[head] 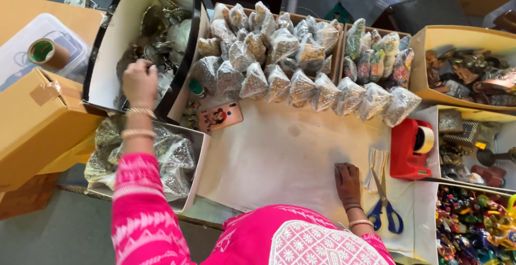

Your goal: The person wraps small decorative items in bubble wrap using scissors to cut the material and rubber bands to secure the packages. The wrapped items are then placed into a cardboard box.

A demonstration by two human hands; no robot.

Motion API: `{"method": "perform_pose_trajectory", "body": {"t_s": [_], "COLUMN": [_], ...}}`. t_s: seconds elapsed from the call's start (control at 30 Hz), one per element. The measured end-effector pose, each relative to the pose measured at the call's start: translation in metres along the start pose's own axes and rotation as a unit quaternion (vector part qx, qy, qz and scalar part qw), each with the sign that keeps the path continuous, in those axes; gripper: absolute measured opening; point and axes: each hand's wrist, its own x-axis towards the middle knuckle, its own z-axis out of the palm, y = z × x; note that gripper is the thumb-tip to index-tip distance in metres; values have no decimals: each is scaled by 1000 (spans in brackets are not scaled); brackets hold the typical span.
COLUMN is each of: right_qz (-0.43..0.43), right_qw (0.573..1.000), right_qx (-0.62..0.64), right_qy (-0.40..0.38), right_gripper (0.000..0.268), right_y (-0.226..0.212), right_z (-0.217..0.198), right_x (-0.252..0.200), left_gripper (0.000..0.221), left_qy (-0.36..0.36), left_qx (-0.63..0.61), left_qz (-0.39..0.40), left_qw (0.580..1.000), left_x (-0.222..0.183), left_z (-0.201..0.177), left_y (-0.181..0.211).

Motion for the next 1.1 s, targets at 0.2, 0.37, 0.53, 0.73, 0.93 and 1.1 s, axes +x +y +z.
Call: {"method": "perform_pose_trajectory", "body": {"t_s": [0.2, 0.37, 0.53, 0.73, 0.93, 1.1], "right_qz": [7, 14, 6, 10, 7, 14], "right_qw": [1000, 1000, 999, 1000, 1000, 1000], "right_qx": [-8, -10, -26, -21, -23, -24], "right_qy": [-12, -18, -19, -18, -14, -13], "right_gripper": [23, 22, 21, 24, 23, 23], "right_y": [-2, -5, -5, 3, -2, -2], "right_z": [-1, -1, -1, 4, 1, 2], "right_x": [1, 4, 3, 0, 2, 1], "left_gripper": [69, 68, 69, 71, 60, 79], "left_qy": [-356, -548, -616, -616, -508, -509], "left_qx": [120, 182, 70, 182, 160, 131], "left_qz": [-199, -156, -138, -166, -131, -174], "left_qw": [905, 801, 772, 748, 836, 833], "left_x": [14, 3, -6, 3, -18, -7], "left_z": [69, 104, 140, 79, 116, 108], "left_y": [-125, -126, -166, -87, -109, -95]}}
